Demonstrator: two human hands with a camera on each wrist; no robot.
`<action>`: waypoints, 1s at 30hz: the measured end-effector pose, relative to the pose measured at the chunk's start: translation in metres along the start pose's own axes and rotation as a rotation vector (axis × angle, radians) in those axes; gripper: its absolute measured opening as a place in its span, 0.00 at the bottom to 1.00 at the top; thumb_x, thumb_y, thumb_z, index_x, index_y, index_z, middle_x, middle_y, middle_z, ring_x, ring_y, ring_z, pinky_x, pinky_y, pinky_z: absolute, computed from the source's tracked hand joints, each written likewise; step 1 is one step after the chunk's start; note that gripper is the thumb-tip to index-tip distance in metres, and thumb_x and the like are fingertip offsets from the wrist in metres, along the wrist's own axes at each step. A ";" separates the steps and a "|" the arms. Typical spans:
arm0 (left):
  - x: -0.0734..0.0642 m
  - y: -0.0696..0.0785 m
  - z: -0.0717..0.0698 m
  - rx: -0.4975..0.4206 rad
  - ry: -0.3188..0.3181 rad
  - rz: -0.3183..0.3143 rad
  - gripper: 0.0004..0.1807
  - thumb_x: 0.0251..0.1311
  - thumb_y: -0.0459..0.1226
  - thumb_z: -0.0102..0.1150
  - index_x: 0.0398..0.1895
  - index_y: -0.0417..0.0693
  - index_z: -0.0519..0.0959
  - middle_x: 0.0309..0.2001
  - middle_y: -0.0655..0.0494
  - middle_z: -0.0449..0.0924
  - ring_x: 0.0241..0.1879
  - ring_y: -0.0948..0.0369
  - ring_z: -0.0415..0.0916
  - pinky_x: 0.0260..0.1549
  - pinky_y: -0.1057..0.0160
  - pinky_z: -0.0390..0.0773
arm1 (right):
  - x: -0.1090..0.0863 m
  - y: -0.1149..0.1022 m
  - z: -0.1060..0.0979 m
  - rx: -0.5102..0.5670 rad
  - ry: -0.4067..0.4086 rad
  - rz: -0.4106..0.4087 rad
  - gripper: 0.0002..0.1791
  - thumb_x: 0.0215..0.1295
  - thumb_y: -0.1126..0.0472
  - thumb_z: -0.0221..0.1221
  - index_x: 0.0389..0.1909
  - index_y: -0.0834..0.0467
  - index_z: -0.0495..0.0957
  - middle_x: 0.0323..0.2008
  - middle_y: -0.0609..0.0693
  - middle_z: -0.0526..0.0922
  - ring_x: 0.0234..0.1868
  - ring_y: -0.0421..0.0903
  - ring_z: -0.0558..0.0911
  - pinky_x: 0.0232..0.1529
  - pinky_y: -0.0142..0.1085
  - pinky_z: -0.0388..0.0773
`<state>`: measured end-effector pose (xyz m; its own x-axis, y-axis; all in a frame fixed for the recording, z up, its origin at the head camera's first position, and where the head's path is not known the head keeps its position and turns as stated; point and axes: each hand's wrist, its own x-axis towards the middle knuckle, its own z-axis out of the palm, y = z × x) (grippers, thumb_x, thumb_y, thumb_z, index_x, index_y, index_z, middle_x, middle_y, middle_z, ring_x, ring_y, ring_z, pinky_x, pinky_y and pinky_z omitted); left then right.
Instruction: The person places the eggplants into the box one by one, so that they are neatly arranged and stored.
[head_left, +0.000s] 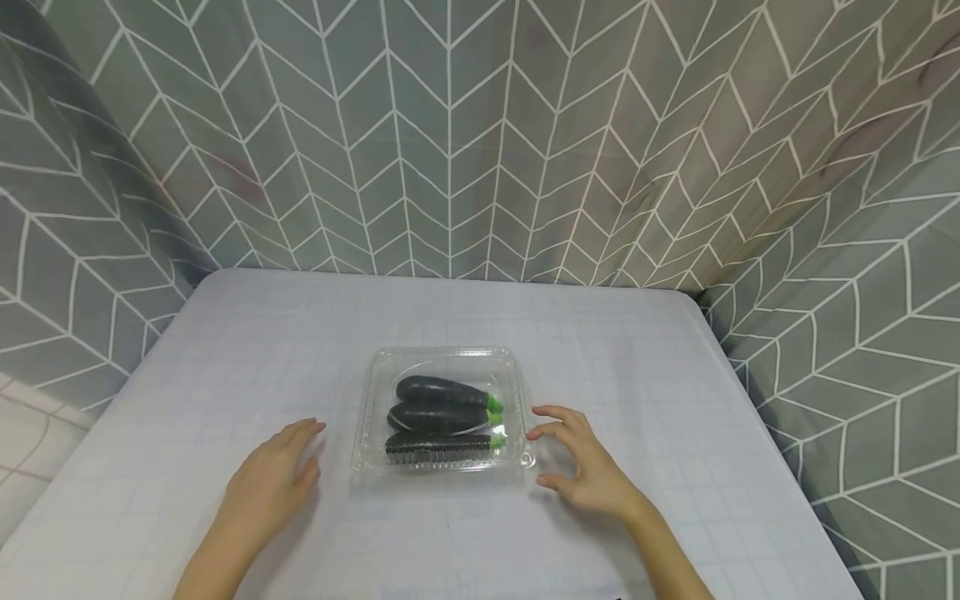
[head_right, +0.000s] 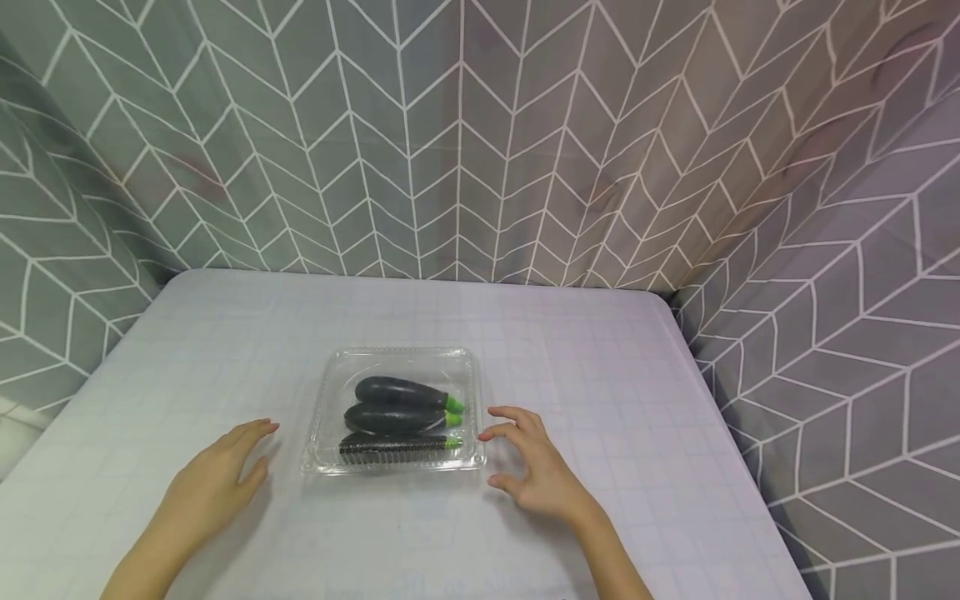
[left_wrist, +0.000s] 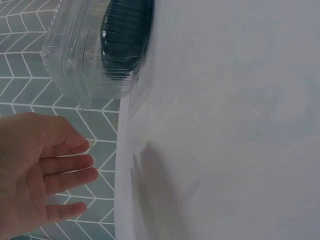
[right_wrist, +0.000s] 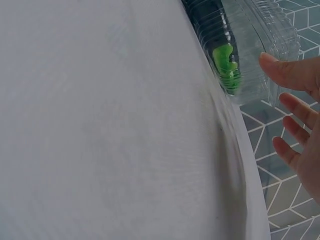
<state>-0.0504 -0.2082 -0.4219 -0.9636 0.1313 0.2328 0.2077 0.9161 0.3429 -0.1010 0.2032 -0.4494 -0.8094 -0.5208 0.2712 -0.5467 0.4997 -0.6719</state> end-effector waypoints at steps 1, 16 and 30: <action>0.002 0.000 0.000 0.001 -0.001 -0.001 0.24 0.52 0.28 0.63 0.55 0.33 0.75 0.56 0.35 0.75 0.52 0.36 0.74 0.48 0.37 0.74 | 0.000 0.000 0.000 0.003 -0.002 0.002 0.35 0.41 0.71 0.73 0.51 0.46 0.74 0.66 0.49 0.65 0.68 0.49 0.58 0.59 0.59 0.65; 0.014 -0.006 0.002 0.029 -0.090 -0.047 0.29 0.56 0.32 0.61 0.61 0.26 0.69 0.62 0.28 0.66 0.62 0.35 0.62 0.57 0.28 0.58 | -0.002 0.002 -0.002 0.001 0.000 0.014 0.34 0.40 0.71 0.73 0.51 0.46 0.74 0.66 0.47 0.65 0.68 0.50 0.58 0.60 0.60 0.65; 0.018 -0.037 -0.003 0.007 -0.112 -0.091 0.36 0.64 0.37 0.56 0.67 0.21 0.56 0.68 0.24 0.51 0.69 0.34 0.45 0.59 0.26 0.44 | 0.000 0.004 -0.011 -0.033 -0.023 -0.007 0.35 0.42 0.71 0.74 0.53 0.47 0.76 0.65 0.50 0.66 0.67 0.49 0.59 0.59 0.57 0.66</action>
